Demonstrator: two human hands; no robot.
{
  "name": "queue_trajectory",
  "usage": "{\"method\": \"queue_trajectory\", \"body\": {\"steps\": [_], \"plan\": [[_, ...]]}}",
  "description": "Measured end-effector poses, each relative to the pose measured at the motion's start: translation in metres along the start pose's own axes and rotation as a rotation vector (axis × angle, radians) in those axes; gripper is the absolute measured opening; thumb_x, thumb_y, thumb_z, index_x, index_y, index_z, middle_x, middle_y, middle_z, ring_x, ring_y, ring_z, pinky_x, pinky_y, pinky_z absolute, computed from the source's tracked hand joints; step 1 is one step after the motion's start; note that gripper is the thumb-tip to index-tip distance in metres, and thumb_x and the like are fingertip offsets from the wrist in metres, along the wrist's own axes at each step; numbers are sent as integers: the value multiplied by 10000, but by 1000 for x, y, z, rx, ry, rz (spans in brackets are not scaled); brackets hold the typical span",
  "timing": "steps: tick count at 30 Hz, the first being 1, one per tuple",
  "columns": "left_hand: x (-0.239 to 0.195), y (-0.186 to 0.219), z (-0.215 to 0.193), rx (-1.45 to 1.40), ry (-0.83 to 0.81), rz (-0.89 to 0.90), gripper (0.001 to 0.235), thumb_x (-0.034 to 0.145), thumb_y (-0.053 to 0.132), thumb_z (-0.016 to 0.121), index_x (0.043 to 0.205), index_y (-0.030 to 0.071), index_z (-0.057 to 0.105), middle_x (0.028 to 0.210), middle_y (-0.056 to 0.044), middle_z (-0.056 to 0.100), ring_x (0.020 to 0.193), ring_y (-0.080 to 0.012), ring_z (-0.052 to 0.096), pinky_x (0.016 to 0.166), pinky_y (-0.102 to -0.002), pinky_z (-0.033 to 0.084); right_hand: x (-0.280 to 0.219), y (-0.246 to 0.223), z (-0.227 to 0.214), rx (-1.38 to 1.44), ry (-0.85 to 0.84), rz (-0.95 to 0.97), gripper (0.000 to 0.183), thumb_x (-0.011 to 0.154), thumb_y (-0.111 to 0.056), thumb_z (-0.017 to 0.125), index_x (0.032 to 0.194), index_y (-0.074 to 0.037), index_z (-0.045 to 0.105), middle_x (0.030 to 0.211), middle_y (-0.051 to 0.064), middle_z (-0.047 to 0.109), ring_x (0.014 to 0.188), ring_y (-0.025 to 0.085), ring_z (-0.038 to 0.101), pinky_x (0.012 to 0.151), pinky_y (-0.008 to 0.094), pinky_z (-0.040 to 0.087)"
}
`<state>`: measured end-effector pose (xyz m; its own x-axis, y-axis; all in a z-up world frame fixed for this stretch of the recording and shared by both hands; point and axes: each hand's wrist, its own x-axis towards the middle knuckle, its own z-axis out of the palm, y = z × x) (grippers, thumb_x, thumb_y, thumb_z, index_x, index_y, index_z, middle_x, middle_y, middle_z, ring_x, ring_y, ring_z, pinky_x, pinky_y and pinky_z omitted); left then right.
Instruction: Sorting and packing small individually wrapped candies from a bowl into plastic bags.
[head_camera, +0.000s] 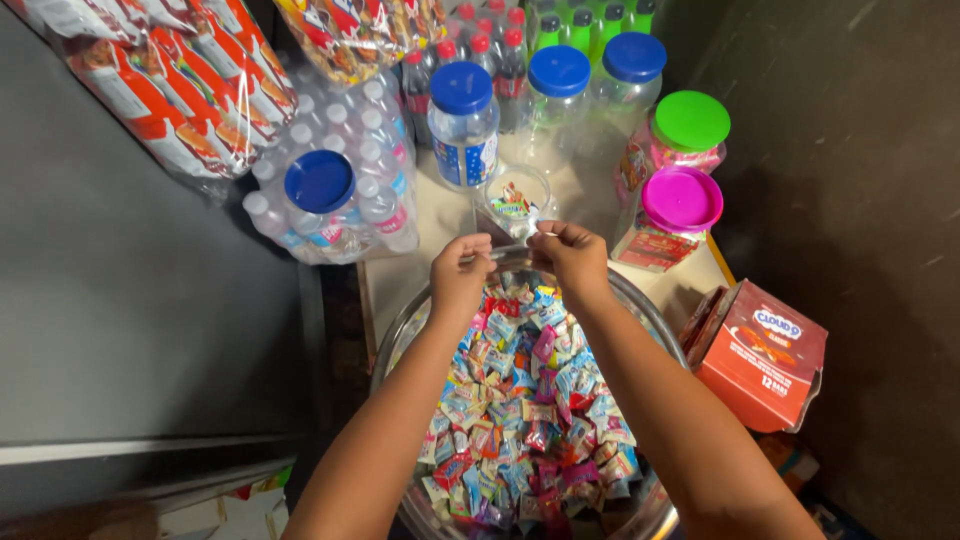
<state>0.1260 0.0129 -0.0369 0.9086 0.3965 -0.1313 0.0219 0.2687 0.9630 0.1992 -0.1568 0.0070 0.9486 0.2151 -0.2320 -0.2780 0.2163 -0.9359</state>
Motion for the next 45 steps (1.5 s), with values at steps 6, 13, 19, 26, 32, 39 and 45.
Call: {"method": "queue_trajectory", "body": {"steps": [6,13,19,26,32,39,45], "plan": [[-80,20,-16,679,-72,369,186,953,119,690,1133,108,737,1108,-57,780,934,-174,771,807,-320,600,-57,45,-24,-12,-145,-56,150,937,-43,683,1061,33,722,853,69,728,684,109,656,626,256,540],[-131,25,-12,1232,-236,362,683,684,240,874,1311,118,633,1305,-179,611,1109,-448,596,814,-531,506,-115,87,-42,-63,-169,71,152,941,-42,680,1068,31,719,830,46,712,654,107,605,599,248,493],[-139,2,-17,1175,-295,233,736,713,162,837,1387,108,545,1192,-187,622,1037,-424,636,840,-518,525,-149,80,-34,-405,-139,-233,317,895,48,634,1198,-16,703,1060,87,717,892,134,692,754,253,556],[-128,-19,-36,801,-176,209,279,817,82,785,1086,81,714,1004,-94,751,919,-266,726,795,-391,573,-160,55,-22,-666,-283,-437,371,909,0,677,1277,-50,681,1155,113,701,909,180,685,785,288,548],[-125,-38,-39,319,-302,174,187,899,35,755,1080,21,711,974,-37,737,905,-108,685,799,-269,549,-143,91,-37,-487,-274,-221,476,899,-100,788,1349,-38,647,1060,120,680,839,112,633,741,271,533],[-126,-35,-36,343,-118,42,318,971,71,664,1286,46,702,994,-72,757,866,-122,694,750,-279,549,-136,84,-44,-40,-265,-79,248,936,-73,748,1164,7,696,1074,28,744,933,89,680,838,275,560],[-142,-28,-12,274,-143,191,390,1028,44,562,1418,58,577,1132,-122,773,1079,-176,715,970,-321,550,-147,82,-42,-1,-423,185,192,970,-113,702,1148,-41,703,1018,55,734,915,126,683,763,271,506]]}}
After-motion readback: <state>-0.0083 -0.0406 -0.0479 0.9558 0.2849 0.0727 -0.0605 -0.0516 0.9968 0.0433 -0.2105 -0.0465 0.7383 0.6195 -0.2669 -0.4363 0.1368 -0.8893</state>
